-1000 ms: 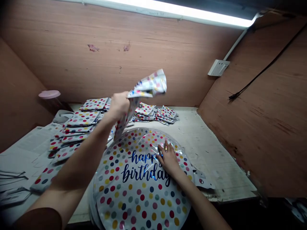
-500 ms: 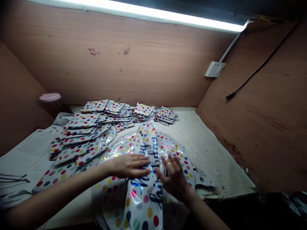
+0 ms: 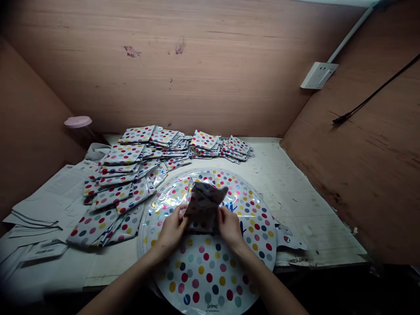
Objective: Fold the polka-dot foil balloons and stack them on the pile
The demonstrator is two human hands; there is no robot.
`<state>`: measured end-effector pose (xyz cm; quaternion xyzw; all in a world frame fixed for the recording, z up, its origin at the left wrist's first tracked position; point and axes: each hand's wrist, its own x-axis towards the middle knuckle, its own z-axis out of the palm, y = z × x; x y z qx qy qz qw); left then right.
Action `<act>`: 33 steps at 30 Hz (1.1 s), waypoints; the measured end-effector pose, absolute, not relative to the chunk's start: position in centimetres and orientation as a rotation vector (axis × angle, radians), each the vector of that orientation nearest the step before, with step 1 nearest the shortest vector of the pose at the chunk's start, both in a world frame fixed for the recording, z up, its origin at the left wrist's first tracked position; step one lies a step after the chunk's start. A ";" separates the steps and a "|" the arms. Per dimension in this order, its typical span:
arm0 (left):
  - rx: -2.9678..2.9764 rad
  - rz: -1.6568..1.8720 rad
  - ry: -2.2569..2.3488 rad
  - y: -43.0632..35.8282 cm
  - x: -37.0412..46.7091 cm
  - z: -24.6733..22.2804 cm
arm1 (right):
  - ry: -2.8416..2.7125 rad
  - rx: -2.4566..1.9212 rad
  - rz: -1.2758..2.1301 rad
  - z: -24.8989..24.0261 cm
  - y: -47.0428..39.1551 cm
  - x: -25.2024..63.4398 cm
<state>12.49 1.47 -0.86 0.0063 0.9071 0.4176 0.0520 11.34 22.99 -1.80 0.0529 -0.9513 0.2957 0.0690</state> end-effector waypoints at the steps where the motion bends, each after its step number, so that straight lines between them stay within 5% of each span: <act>1: -0.076 1.217 2.796 1.9 12.1 -0.6 | -2.878 0.119 0.861 -1.6 22.5 10.7; 5: -0.253 1.052 2.864 2.9 11.3 -0.3 | -2.813 0.013 0.640 -0.7 20.5 9.9; 11: -0.192 0.877 2.895 2.9 11.4 0.0 | -2.791 0.917 0.305 -0.9 16.7 6.9; 23: 0.002 1.204 2.924 2.4 15.2 -1.3 | -3.014 0.510 0.286 -0.9 14.8 0.7; 33: 0.048 0.873 3.163 2.2 15.3 -0.6 | -2.662 1.300 0.254 -1.9 20.4 14.0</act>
